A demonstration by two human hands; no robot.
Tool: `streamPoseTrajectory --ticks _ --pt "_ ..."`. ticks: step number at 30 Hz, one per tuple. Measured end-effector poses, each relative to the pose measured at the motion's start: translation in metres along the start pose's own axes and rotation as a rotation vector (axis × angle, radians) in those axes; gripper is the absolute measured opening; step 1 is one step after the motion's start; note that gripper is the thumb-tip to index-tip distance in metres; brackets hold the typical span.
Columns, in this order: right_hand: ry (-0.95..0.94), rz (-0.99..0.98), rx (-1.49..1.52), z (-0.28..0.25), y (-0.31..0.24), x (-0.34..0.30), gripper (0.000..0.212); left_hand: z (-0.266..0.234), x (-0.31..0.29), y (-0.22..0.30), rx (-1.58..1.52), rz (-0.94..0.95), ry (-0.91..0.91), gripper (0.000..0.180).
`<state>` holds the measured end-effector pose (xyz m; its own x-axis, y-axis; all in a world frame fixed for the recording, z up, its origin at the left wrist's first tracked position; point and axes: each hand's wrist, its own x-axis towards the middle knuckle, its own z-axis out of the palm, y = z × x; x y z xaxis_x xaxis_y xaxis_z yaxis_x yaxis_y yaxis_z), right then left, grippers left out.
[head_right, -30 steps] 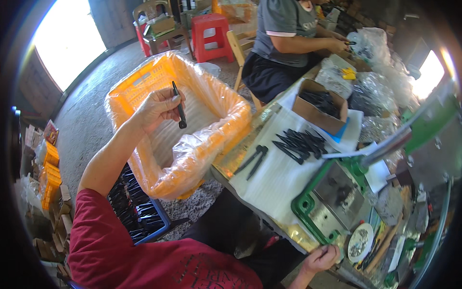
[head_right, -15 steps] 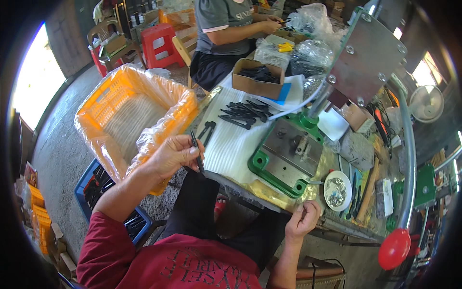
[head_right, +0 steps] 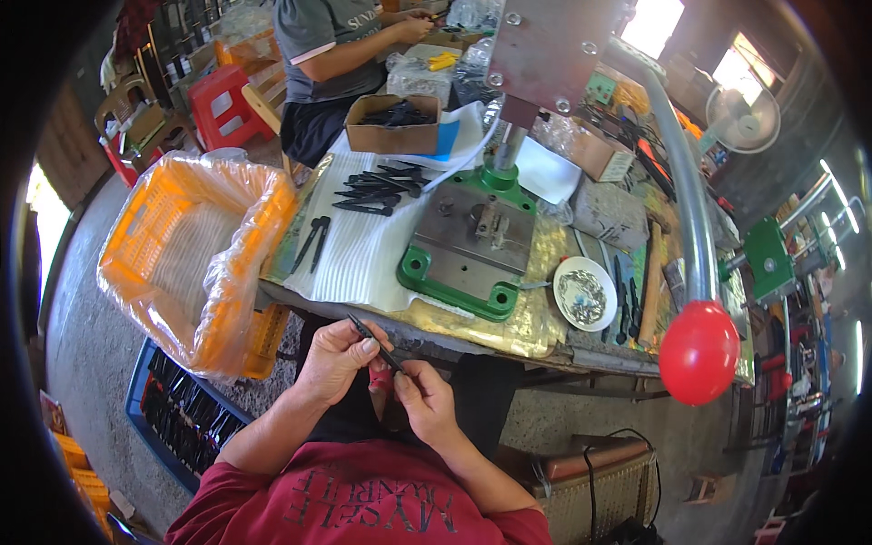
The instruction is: The person uses a manual press machine to assemble small metal pieces into black parts. Afterwards, the person places parts into a tray and takes more parts from a basket.
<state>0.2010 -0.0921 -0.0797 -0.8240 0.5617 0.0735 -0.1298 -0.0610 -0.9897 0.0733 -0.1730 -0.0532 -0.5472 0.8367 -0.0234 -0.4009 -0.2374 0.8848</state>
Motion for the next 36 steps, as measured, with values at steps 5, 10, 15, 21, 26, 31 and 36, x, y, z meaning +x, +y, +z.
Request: streamPoseTrajectory --ticks 5,10,15,21,26,31,36 --pt "0.027 -0.015 0.058 -0.01 -0.002 -0.002 0.018 -0.001 -0.008 0.0 -0.037 -0.075 -0.005 0.013" --pt "0.066 -0.098 -0.084 -0.027 -0.008 0.002 0.017 -0.002 -0.014 0.009 0.071 -0.142 -0.135 0.016" --pt "0.0 -0.255 -0.376 -0.04 -0.023 0.005 0.01 0.003 -0.016 0.016 0.381 -0.136 -0.181 0.017" --pt "-0.103 -0.349 -0.525 -0.049 -0.03 0.006 0.01 0.017 -0.013 0.013 1.064 0.208 -0.405 0.018" --pt "-0.146 -0.353 -0.649 -0.05 -0.029 0.0 0.014 0.02 -0.019 -0.007 1.187 0.222 -0.427 0.017" --pt "-0.191 -0.322 -0.737 -0.056 -0.026 -0.005 0.016 0.017 -0.018 -0.022 1.129 0.116 -0.456 0.013" --pt "0.307 -0.399 -0.721 -0.097 -0.049 0.002 0.006 0.011 -0.024 -0.022 0.899 -0.139 -0.364 0.008"
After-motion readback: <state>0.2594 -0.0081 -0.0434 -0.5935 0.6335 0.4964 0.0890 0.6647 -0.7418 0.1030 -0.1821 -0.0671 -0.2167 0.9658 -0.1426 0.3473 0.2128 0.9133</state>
